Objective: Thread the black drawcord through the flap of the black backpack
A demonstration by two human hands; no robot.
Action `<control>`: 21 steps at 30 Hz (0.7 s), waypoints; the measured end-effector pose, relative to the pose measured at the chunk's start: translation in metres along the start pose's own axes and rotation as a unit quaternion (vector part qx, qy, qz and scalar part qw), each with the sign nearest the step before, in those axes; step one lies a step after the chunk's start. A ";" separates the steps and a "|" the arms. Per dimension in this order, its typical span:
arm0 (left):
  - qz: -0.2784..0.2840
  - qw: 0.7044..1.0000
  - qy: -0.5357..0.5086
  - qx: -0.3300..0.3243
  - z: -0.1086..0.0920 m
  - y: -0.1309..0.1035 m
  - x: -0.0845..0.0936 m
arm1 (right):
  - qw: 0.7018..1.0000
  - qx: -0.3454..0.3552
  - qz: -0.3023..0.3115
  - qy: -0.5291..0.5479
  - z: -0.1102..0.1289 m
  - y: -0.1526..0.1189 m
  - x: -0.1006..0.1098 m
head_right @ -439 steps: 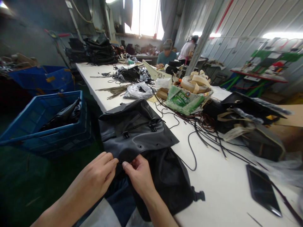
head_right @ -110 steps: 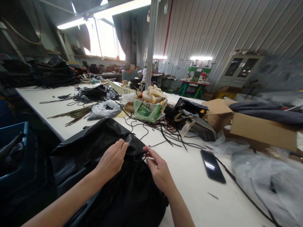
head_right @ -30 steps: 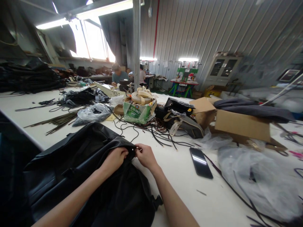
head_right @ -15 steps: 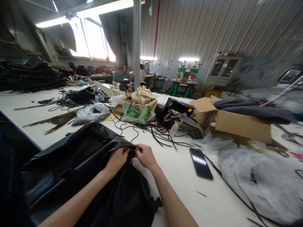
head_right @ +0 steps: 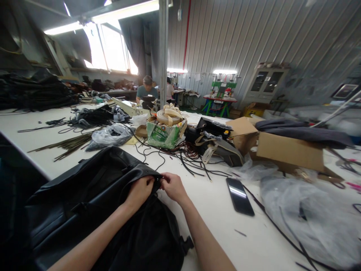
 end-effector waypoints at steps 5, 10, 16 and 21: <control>0.007 0.999 -0.030 0.011 0.001 0.004 -0.002 | 0.992 -0.068 0.009 0.102 -0.003 -0.004 0.002; 0.010 0.998 -0.057 0.033 0.002 0.008 -0.008 | 0.989 -0.066 0.000 0.131 -0.010 -0.005 -0.007; -0.015 0.996 -0.084 0.031 -0.004 0.006 -0.007 | 0.991 -0.053 0.002 0.122 -0.008 -0.004 -0.009; -0.019 0.995 -0.098 0.029 -0.005 0.005 -0.008 | 0.995 -0.031 0.007 0.098 -0.007 -0.004 -0.008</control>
Point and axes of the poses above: each hand's wrist, its own y-axis towards the middle knuckle, its own x-axis out of the back of the hand, z = x × y, the point moved 2 cm from there along y, towards the middle knuckle, and after that the axes turned 11 degrees about x, right-handed, at the moved point
